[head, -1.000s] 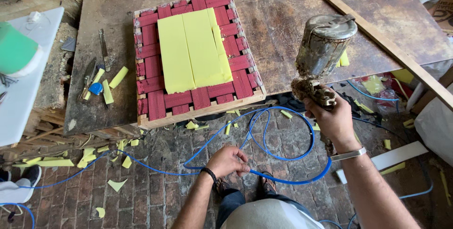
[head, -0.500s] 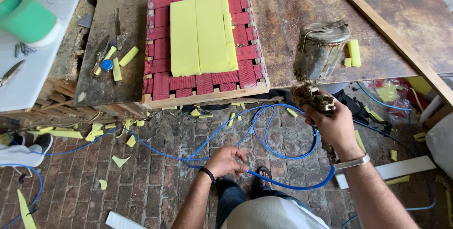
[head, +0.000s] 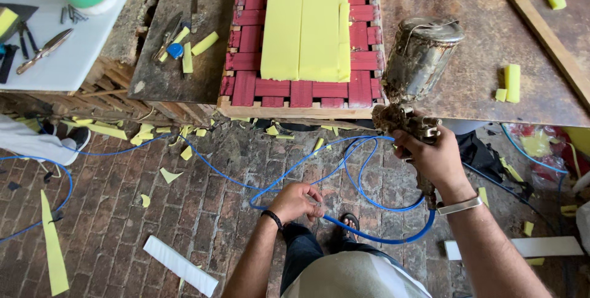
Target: The person measures and cuts a white foam board using a wooden straightedge and a hand saw. They then move to a woven chair seat, place yellow foam pieces on it, and use a pneumatic nail gun to secure the foam to the seat frame.
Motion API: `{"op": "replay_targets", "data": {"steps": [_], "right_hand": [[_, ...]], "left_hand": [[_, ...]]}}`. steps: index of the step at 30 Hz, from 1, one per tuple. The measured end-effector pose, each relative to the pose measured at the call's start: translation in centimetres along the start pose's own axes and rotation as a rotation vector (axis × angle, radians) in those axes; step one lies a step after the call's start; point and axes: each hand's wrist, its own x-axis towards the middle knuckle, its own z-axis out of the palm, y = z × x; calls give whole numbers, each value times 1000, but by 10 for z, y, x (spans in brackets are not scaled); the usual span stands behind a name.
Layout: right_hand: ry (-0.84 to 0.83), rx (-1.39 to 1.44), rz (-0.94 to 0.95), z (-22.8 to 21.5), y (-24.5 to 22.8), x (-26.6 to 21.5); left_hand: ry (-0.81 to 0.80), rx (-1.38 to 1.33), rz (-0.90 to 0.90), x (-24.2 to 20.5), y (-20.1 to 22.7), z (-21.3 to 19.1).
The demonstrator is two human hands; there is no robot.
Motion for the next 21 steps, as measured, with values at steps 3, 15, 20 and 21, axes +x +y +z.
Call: {"op": "replay_targets", "data": {"steps": [3,15,20,21], "right_hand": [[-27,-30,-51,22,-5,4],[-189,-8,-25,123,-25,31],[-219,23,-18,170,-33,38],[-227,3,-17,180,-35,40]], "left_hand": [[50,-43,-23,-11,-5,-17],[113,-8,-8,-43,-13,-103],[100,-60,-4,-52,-20,-139],[101,-73,-6,-54,-22,-147]]}}
